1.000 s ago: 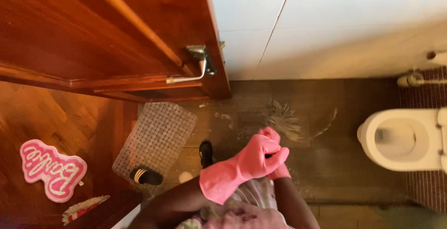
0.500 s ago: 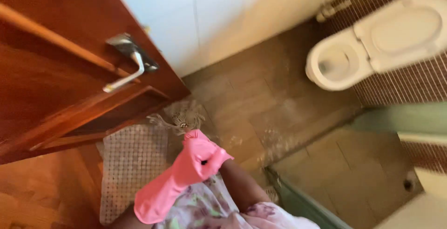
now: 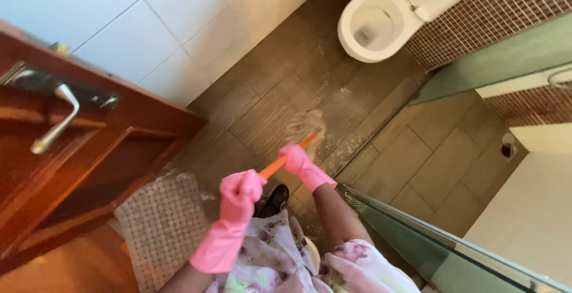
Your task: Mopping a bathroom floor and rinsing the shower area and floor using a handheld shower head.
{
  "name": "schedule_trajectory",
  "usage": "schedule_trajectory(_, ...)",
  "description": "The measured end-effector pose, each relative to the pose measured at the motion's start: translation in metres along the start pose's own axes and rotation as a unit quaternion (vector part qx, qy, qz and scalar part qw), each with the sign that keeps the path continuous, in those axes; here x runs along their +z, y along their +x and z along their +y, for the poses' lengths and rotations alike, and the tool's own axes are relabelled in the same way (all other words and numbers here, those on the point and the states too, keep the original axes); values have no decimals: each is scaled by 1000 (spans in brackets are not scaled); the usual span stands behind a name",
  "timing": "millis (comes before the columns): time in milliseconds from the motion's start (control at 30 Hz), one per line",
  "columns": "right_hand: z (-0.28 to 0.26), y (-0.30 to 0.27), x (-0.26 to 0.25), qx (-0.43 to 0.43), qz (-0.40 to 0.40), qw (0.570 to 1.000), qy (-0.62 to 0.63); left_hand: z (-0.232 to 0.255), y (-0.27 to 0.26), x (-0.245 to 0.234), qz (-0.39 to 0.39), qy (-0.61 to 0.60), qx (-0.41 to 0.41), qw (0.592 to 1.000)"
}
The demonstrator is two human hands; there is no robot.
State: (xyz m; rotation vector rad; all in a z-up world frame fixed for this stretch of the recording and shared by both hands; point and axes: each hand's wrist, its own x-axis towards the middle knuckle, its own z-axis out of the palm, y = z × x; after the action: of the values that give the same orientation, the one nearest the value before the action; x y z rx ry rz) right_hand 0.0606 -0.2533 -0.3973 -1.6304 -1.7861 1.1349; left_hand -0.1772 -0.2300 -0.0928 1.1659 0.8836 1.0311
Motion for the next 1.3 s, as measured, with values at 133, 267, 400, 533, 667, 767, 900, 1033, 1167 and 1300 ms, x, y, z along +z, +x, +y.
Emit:
schedule_trajectory(133,84,-41,-41,122,153,968,-158,-103,8,67,18,-63,-148,987)
schedule_trajectory(267,123,-76,-76,199,266,921,-205,-143,25,129,-46,-89,-197,975)
schedule_trajectory(400,105,-95,-94,314,258,894,-189,-130,43,152,-143,-77,-93,982)
schedule_trajectory(533,58,-93,-76,373,297,864,-161,-74,66,152,-167,-47,-161,972)
schedule_trajectory(667,-12,-89,-43,399,343,845,-92,-41,74,131,-239,-13,-171,956)
schedule_trajectory(767,-34,-89,15,407,413,815,6,-33,73,107,-292,-47,-252,921)
schedule_trajectory(900,-95,-97,75,397,478,778,98,-9,63,55,-356,30,-283,890)
schedule_trajectory(1033,-92,-129,124,377,479,793,-1,-57,32,-1,-367,-42,-271,889)
schedule_trajectory(1167,-50,-166,173,400,420,809,-98,-124,-3,-45,-351,-84,-279,890)
schedule_trajectory(1300,-68,-190,152,439,410,788,-131,-106,-16,-29,-369,-73,-235,896)
